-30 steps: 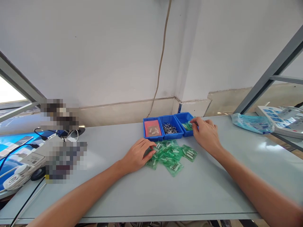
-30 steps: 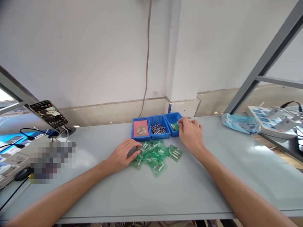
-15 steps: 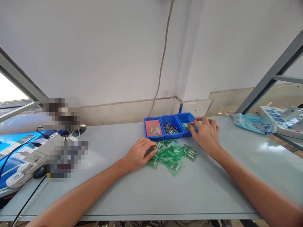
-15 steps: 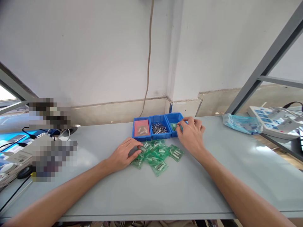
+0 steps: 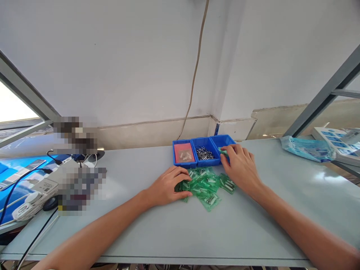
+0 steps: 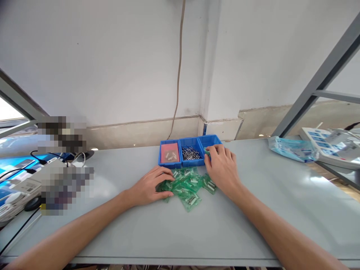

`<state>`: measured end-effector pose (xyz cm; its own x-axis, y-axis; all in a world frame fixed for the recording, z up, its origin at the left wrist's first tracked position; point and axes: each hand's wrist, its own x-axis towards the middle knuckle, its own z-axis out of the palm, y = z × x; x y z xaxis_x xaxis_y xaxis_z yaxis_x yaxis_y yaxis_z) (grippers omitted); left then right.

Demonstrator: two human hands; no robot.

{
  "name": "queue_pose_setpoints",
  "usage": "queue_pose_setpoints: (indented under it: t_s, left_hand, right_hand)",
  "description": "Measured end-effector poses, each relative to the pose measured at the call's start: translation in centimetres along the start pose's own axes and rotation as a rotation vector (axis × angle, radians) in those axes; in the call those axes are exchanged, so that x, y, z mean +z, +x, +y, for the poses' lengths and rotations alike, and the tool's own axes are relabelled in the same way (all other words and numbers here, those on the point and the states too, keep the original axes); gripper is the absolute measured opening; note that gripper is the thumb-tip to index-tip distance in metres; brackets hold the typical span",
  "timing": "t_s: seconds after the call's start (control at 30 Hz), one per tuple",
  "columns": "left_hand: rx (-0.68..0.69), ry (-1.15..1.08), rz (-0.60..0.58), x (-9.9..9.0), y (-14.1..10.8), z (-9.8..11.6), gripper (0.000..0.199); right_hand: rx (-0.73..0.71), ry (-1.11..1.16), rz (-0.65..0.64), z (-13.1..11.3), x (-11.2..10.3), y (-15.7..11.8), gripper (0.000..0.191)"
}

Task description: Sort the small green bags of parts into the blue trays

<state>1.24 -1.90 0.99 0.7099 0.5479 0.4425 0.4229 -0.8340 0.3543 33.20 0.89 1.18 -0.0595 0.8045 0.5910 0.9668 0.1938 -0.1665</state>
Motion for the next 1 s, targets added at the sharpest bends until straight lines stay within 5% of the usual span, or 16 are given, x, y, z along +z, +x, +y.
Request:
queue_pose_setpoints:
  t_s: [0.3, 0.53, 1.0]
  left_hand:
    - [0.010, 0.053, 0.065, 0.3, -0.1, -0.5, 0.021]
    - [0.027, 0.080, 0.233, 0.5, -0.2, -0.7, 0.017]
    - [0.051, 0.086, 0.319, 0.2, -0.2, -0.3, 0.015]
  right_hand:
    - [-0.270, 0.620, -0.121, -3.4, -1.1, -1.3, 0.023]
    - [-0.397, 0.665, -0.324, -3.9, -1.3, -1.7, 0.025]
    - [-0.603, 0.739, -0.342, -4.5, -1.6, -2.2, 0.025]
